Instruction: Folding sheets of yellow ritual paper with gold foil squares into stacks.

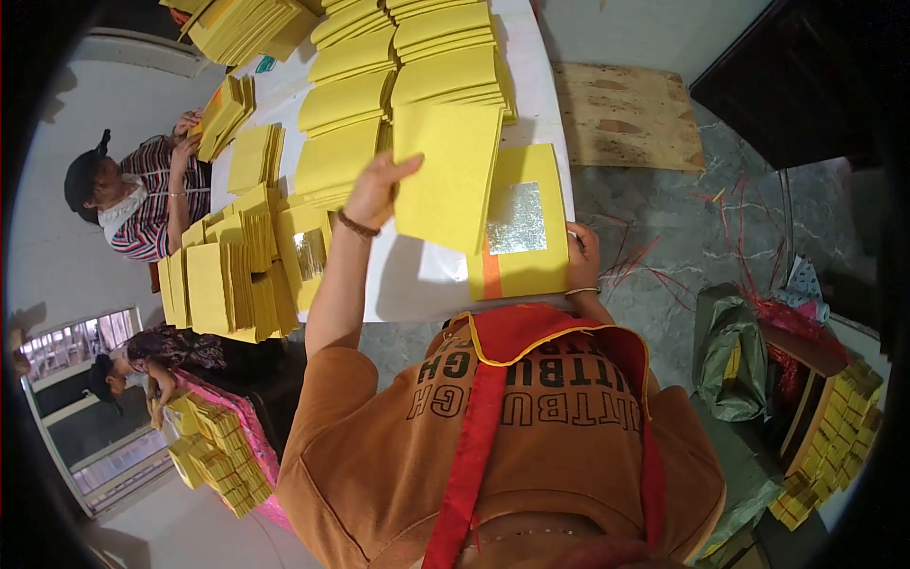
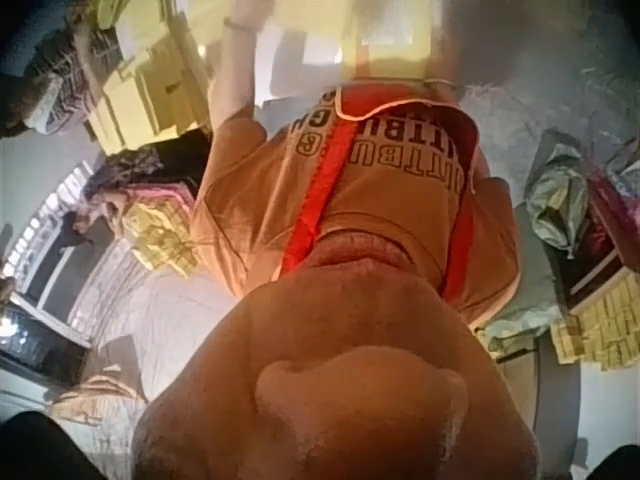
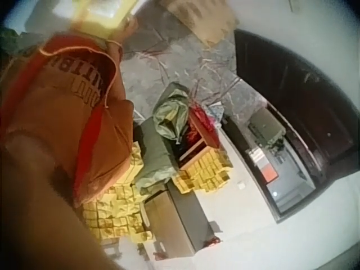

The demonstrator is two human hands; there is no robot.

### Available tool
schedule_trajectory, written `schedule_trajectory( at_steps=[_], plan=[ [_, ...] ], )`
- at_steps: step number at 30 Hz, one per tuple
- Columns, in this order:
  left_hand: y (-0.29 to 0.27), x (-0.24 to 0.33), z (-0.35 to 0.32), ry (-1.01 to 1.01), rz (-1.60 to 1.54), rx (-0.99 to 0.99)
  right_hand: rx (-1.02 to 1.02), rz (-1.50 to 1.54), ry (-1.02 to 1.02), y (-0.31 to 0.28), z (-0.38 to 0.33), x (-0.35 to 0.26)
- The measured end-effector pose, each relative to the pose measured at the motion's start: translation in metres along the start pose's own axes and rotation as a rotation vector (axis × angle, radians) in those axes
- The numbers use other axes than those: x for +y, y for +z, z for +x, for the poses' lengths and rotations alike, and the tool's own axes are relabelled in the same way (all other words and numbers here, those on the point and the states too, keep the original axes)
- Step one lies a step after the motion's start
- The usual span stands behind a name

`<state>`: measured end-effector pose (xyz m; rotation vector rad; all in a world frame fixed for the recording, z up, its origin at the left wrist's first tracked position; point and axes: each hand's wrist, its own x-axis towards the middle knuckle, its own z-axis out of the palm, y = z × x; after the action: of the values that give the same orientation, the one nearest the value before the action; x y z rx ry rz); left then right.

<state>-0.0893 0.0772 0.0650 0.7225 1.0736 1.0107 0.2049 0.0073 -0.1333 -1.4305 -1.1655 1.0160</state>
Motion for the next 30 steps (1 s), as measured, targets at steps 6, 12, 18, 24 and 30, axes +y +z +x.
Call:
schedule_trajectory(
  at_steps=[6,12,18,24,30],
  plan=[
    [-0.008,-0.077,-0.017,-0.242,0.007,0.070,-0.141,-0.035,-0.015,-0.006,0.009,-0.004],
    [-0.007,-0.104,-0.014,-0.226,-0.106,0.084,-0.166,-0.062,-0.010,0.002,0.014,-0.014],
    [0.007,-0.109,-0.024,-0.198,-0.092,0.090,-0.271,0.171,0.147,-0.003,0.016,0.013],
    [0.000,-0.119,-0.036,-0.238,-0.086,0.060,-0.217,0.331,0.234,-0.016,-0.008,0.017],
    [0.015,-0.025,-0.030,0.046,0.332,0.172,-0.245,0.202,0.196,-0.025,-0.007,0.017]
  ],
)
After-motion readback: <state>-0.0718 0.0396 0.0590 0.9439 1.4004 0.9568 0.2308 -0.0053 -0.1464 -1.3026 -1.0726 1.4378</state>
